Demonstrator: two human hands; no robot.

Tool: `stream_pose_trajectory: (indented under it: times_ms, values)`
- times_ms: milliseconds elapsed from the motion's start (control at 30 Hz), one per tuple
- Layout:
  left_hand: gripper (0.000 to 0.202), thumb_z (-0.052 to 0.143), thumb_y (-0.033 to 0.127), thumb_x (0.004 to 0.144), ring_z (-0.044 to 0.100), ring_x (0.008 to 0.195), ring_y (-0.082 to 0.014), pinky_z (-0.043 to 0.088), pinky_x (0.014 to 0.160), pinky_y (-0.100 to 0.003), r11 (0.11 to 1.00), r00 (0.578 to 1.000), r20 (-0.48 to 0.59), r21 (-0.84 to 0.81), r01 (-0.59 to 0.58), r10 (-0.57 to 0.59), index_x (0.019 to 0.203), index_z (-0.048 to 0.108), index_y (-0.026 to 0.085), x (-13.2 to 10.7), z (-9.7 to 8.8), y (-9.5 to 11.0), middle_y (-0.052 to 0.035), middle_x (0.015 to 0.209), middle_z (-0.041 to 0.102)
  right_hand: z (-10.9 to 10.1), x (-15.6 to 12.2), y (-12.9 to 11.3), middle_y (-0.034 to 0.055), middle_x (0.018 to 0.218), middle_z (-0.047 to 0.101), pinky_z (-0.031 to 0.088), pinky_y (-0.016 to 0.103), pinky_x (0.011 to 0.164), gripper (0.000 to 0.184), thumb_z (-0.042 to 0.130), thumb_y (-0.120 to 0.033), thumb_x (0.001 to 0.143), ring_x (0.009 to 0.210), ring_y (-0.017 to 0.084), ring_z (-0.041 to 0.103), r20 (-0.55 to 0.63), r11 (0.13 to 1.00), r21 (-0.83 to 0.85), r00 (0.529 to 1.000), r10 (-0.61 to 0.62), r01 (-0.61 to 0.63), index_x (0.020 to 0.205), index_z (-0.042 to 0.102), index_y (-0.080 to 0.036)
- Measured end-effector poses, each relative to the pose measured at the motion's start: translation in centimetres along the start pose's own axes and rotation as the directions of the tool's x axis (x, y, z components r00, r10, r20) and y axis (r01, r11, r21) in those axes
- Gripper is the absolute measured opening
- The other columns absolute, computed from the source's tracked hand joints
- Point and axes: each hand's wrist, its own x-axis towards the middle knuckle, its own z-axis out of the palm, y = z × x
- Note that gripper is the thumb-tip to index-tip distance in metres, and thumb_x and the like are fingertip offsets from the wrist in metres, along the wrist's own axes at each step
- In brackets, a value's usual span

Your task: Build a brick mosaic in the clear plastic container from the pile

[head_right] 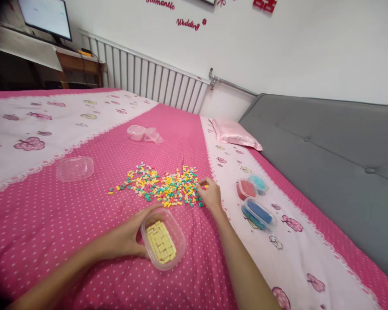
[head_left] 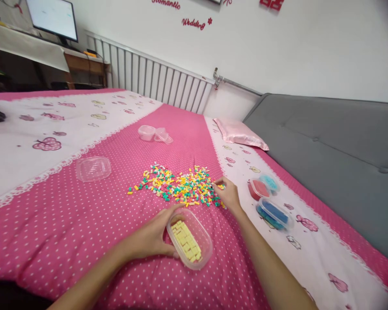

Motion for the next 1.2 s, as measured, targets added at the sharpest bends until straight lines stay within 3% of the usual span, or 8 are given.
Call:
stream_pose_trajectory:
  times_ms: [267,467,533,600,733,933,1100,1200]
  values:
    - [0.104,0.088,0.043,0.070,0.039,0.146,-0.0331,0.034,0.121,-0.050,0.996,0.998,-0.058,0.086,0.010,-0.005,0.154,0.027,0.033,-0.4,0.6,0.4,-0.0101,0.159,0.039,2.2,3.9,-3.0,0.0094,0.128,0.062,0.056,0.045,0.089,0.038,0.063,-0.039,0.096,0.107,0.023,0.065,0.128,0.962,0.247,0.980,-0.149,0.114,0.127,0.060,-0.019]
    - [0.090,0.084,0.051,0.074,0.046,0.140,-0.0322,0.039,0.118,-0.049,0.949,0.992,-0.123,0.314,0.035,0.005,0.149,0.037,0.037,-0.9,1.3,1.3,-0.0068,0.155,0.045,0.1,1.9,-2.7,0.0086,0.123,0.064,0.056,0.044,0.088,0.035,0.062,-0.040,0.096,0.103,0.022,0.065,0.151,0.926,0.351,0.968,-0.200,0.137,0.124,0.061,-0.018]
    - [0.086,0.082,0.052,0.076,0.049,0.138,-0.0312,0.042,0.116,-0.048,0.936,0.991,-0.129,0.344,0.074,-0.031,0.149,0.037,0.038,-1.0,1.4,1.5,-0.0065,0.154,0.046,-1.3,0.8,-3.2,0.0052,0.107,0.069,0.056,0.042,0.086,0.028,0.063,-0.040,0.096,0.094,0.019,0.067,0.225,0.907,0.389,0.938,-0.264,0.162,0.110,0.067,-0.017]
    - [0.085,0.080,0.050,0.078,0.050,0.137,-0.0306,0.044,0.115,-0.048,0.923,0.991,-0.124,0.372,0.101,-0.058,0.149,0.034,0.040,-1.2,1.5,1.4,-0.0057,0.153,0.047,-2.5,0.1,-4.1,0.0025,0.096,0.072,0.053,0.036,0.089,0.016,0.070,-0.038,0.091,0.093,0.018,0.067,0.340,0.880,0.433,0.868,-0.360,0.195,0.092,0.073,-0.023]
    - [0.090,0.080,0.048,0.079,0.054,0.133,-0.0301,0.048,0.111,-0.045,0.908,0.988,-0.136,0.401,0.123,-0.074,0.151,0.027,0.046,-1.6,1.5,0.8,-0.0023,0.150,0.050,-2.5,-0.8,-5.9,-0.0007,0.095,0.073,0.048,0.032,0.084,0.010,0.066,-0.023,0.093,0.092,0.016,0.066,0.455,0.881,0.407,0.783,-0.423,0.240,0.094,0.075,-0.028]
    - [0.092,0.085,0.050,0.074,0.058,0.128,-0.0316,0.052,0.106,-0.041,0.913,0.984,-0.173,0.394,0.109,-0.043,0.149,0.032,0.046,-1.6,1.6,0.4,-0.0009,0.147,0.054,-0.4,-1.6,-6.5,-0.0032,0.086,0.072,0.038,0.040,0.091,0.012,0.078,-0.018,0.082,0.089,0.020,0.063,0.485,0.911,0.296,0.776,-0.403,0.287,0.082,0.071,-0.028]
    - [0.088,0.084,0.048,0.075,0.058,0.127,-0.0302,0.051,0.106,-0.040,0.906,0.982,-0.188,0.413,0.097,-0.019,0.149,0.035,0.043,-1.4,1.7,1.2,-0.0021,0.146,0.055,0.4,-1.8,-6.6,-0.0016,0.083,0.071,0.037,0.037,0.083,0.019,0.072,-0.008,0.081,0.086,0.020,0.060,0.459,0.911,0.277,0.790,-0.406,0.307,0.083,0.071,-0.027]
    - [0.086,0.083,0.048,0.076,0.058,0.126,-0.0300,0.049,0.107,-0.042,0.912,0.982,-0.174,0.387,0.133,-0.069,0.149,0.037,0.040,-1.3,1.9,1.8,-0.0036,0.144,0.055,0.4,-1.7,-6.4,-0.0012,0.081,0.071,0.039,0.036,0.080,0.016,0.072,-0.011,0.080,0.083,0.021,0.060,0.433,0.905,0.303,0.803,-0.410,0.299,0.083,0.071,-0.027]
